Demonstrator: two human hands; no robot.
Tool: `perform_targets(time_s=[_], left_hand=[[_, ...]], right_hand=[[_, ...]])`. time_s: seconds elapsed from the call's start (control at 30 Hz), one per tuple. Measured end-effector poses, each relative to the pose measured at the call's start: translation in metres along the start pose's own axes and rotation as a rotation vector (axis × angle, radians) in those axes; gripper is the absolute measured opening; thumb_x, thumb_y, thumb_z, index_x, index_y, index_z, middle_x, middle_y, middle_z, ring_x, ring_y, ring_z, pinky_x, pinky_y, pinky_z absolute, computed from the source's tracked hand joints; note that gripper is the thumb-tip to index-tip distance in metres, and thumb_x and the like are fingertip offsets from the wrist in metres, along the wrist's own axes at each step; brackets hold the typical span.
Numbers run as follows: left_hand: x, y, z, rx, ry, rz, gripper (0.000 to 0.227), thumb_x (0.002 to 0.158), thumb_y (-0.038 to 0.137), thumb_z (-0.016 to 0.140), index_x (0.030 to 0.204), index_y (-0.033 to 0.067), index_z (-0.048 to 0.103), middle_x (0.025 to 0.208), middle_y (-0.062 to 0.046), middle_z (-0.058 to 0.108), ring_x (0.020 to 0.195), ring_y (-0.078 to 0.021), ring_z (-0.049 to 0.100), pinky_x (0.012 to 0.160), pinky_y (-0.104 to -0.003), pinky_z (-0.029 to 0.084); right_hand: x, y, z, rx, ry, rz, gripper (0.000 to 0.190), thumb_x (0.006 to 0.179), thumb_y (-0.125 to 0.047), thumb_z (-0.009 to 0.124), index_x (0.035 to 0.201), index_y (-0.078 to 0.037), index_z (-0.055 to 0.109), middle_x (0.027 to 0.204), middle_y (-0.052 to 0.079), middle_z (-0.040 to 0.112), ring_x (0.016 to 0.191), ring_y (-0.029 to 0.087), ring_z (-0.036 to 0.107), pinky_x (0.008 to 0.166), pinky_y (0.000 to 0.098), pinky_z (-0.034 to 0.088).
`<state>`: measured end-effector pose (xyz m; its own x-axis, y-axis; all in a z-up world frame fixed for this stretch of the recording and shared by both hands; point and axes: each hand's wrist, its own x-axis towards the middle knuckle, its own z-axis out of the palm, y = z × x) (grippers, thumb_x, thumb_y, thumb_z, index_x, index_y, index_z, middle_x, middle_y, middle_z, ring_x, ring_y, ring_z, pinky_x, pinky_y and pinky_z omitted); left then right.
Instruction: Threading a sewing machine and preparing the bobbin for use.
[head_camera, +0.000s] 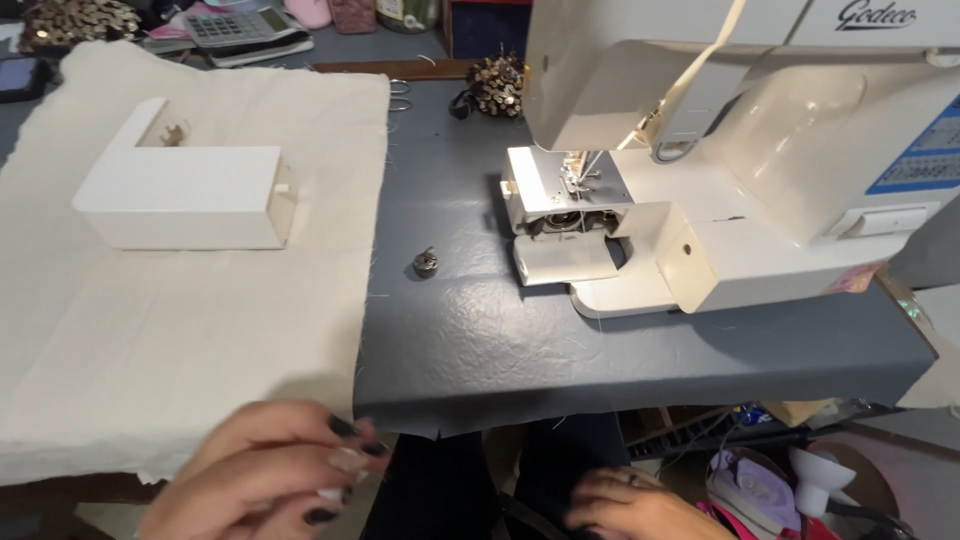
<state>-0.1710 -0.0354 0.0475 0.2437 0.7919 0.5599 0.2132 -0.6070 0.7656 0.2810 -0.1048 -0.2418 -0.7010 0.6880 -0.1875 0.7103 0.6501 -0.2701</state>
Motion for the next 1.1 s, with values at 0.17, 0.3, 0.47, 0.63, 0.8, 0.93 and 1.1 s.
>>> perform_targets(time_s=[0.17, 0.3, 0.47, 0.63, 0.8, 0.93, 1.1], left_hand=[[-0.004, 0.008, -0.003, 0.093, 0.147, -0.014, 0.017, 0.087, 0.012, 0.066, 0.097, 0.0096, 0.079, 0.104, -0.007, 0.077, 0.086, -0.0113, 0.086, 0.074, -0.014, 0.070], [0.004, 0.018, 0.017, -0.033, 0.178, -0.113, 0.020, 0.086, 0.006, 0.065, 0.100, 0.0004, 0.079, 0.106, -0.013, 0.078, 0.090, -0.0178, 0.083, 0.084, -0.024, 0.071], [0.037, 0.012, 0.002, 0.077, 0.028, -0.076, 0.020, 0.091, 0.016, 0.068, 0.105, 0.0101, 0.080, 0.110, -0.005, 0.080, 0.105, -0.0163, 0.077, 0.093, -0.028, 0.056], [0.065, 0.005, -0.006, -0.058, -0.041, -0.053, 0.026, 0.091, 0.002, 0.069, 0.117, 0.0068, 0.073, 0.116, -0.007, 0.077, 0.106, -0.0151, 0.077, 0.099, -0.026, 0.063], [0.085, -0.019, 0.029, -0.198, -0.015, -0.212, 0.026, 0.087, 0.009, 0.076, 0.112, 0.0064, 0.071, 0.108, -0.005, 0.080, 0.099, -0.0128, 0.078, 0.095, -0.024, 0.063], [0.092, -0.040, 0.063, -0.403, -0.032, -0.283, 0.029, 0.085, 0.011, 0.078, 0.110, 0.0046, 0.066, 0.107, -0.011, 0.082, 0.101, -0.0159, 0.079, 0.095, -0.025, 0.064], [0.095, -0.039, 0.073, -0.313, -0.046, -0.305, 0.026, 0.086, 0.019, 0.077, 0.109, 0.0109, 0.067, 0.104, -0.008, 0.084, 0.101, -0.0118, 0.080, 0.091, -0.023, 0.063]], right_hand=[[0.050, -0.057, -0.198, 0.264, -0.192, -0.215, 0.050, 0.114, -0.040, 0.036, 0.157, -0.017, 0.042, 0.153, 0.013, 0.047, 0.138, 0.035, 0.043, 0.110, 0.0473, 0.033], [0.130, -0.122, -0.325, 0.207, 0.303, -0.086, 0.032, 0.099, -0.015, 0.054, 0.126, -0.019, 0.071, 0.123, 0.002, 0.075, 0.113, 0.020, 0.070, 0.096, 0.0376, 0.053], [0.251, -0.085, -0.326, -0.224, 0.544, -0.046, 0.050, 0.100, -0.015, 0.054, 0.149, -0.016, 0.046, 0.147, 0.028, 0.048, 0.100, 0.050, 0.060, 0.081, 0.0524, 0.051], [0.232, -0.089, -0.321, 0.052, 0.622, -0.122, 0.020, 0.100, -0.016, 0.059, 0.118, -0.011, 0.067, 0.110, 0.010, 0.069, 0.095, 0.031, 0.066, 0.084, 0.0409, 0.052], [0.179, -0.102, -0.304, 0.689, 0.927, -0.003, 0.029, 0.096, -0.012, 0.065, 0.125, -0.010, 0.066, 0.124, 0.009, 0.069, 0.108, 0.014, 0.068, 0.093, 0.0266, 0.055], [0.174, -0.095, -0.275, 1.026, 1.101, 0.004, 0.028, 0.093, -0.010, 0.073, 0.120, -0.007, 0.068, 0.089, -0.002, 0.059, 0.082, 0.005, 0.053, 0.079, 0.0197, 0.047], [0.173, -0.095, -0.269, 1.007, 1.136, -0.062, 0.025, 0.091, -0.004, 0.074, 0.115, -0.003, 0.067, 0.115, 0.013, 0.071, 0.101, 0.017, 0.072, 0.091, 0.0250, 0.059]])
